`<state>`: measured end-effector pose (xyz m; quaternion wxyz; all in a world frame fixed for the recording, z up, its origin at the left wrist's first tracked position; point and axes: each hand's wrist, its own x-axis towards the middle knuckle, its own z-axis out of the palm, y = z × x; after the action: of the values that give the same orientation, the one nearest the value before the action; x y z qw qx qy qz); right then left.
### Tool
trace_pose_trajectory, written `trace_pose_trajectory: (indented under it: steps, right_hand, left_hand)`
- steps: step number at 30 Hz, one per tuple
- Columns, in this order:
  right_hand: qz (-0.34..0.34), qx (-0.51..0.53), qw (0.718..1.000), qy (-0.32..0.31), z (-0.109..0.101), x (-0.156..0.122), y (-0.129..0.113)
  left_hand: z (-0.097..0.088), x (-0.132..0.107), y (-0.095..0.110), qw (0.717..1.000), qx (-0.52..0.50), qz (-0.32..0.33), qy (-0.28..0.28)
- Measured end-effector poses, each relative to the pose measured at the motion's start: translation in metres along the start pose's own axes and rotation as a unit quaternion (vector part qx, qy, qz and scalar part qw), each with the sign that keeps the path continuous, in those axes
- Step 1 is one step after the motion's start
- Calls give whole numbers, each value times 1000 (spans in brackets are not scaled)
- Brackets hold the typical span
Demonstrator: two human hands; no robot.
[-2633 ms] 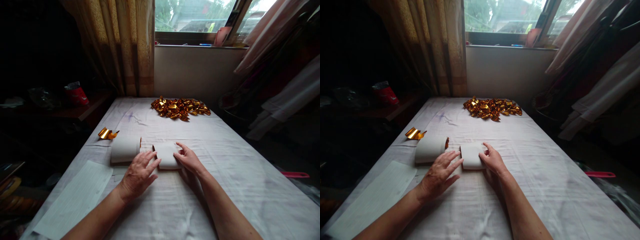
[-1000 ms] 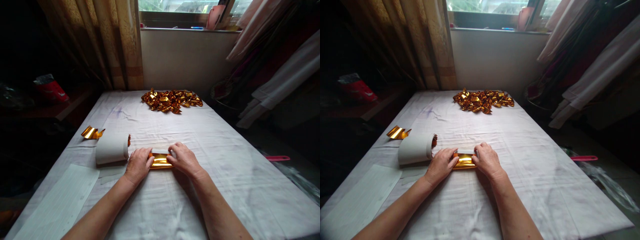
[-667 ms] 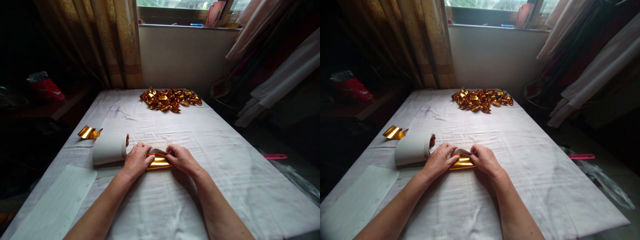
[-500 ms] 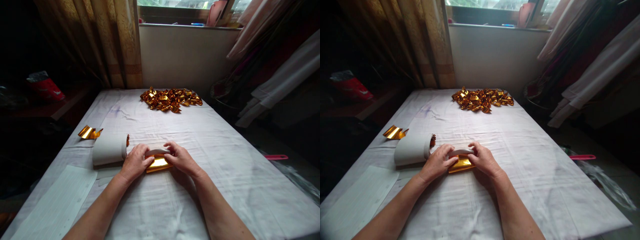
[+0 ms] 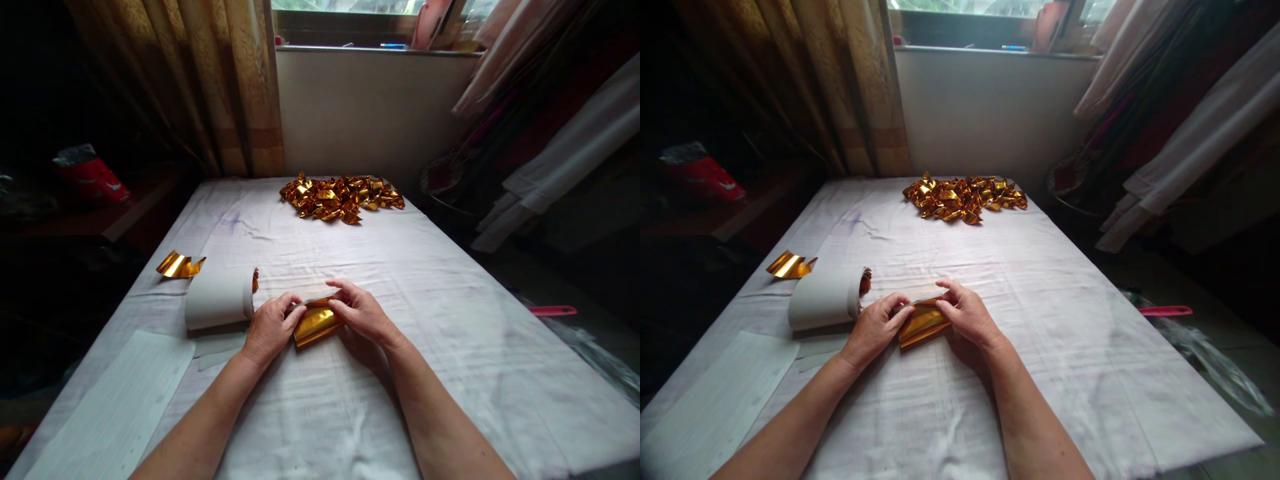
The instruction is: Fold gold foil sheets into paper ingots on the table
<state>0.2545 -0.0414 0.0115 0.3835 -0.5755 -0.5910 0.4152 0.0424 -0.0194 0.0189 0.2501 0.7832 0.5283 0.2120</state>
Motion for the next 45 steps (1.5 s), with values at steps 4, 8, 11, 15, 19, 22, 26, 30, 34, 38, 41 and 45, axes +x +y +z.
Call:
trace_pose_trajectory:
  steps: [4, 8, 11, 15, 19, 22, 26, 30, 34, 38, 41, 45]
  right_hand:
    - [4, -12, 1000, 28, 4, 1, 2]
    - [5, -16, 998, 59, 7, 4, 4]
    - [-5, -25, 997, 73, 9, 5, 5]
    - [-20, -46, 995, 91, 11, 5, 6]
    - [-41, -93, 988, 119, 14, 4, 8]
    - [-53, -158, 976, 138, 17, 4, 10]
    - [-72, -244, 954, 156, 21, 5, 10]
    - [-76, -295, 940, 155, 23, 7, 10]
    - [-76, -316, 934, 151, 22, 8, 11]
    - [-78, -322, 931, 150, 23, 8, 12]
    - [-78, -329, 930, 147, 23, 8, 11]
    - [-66, -337, 928, 143, 23, 7, 7]
  left_hand:
    - [1, -1, 0, 1000, -3, 0, 3]
    - [2, -1, 0, 1000, 4, 13, 13]
    - [2, -1, 0, 999, 17, 22, 19]
    - [4, -1, 0, 999, 29, 26, 22]
    - [6, 2, 0, 998, 42, 40, 31]
    - [7, 5, 2, 996, 80, 33, 26]
    - [7, 9, 9, 991, 130, 4, 12]
    - [7, 10, 12, 984, 176, 5, 20]
    - [5, 9, 10, 984, 178, 16, 16]
    - [-1, 10, 10, 987, 157, 28, -14]
    - [-7, 10, 15, 987, 151, 27, -44]
    - [-10, 6, 22, 983, 175, 27, -54]
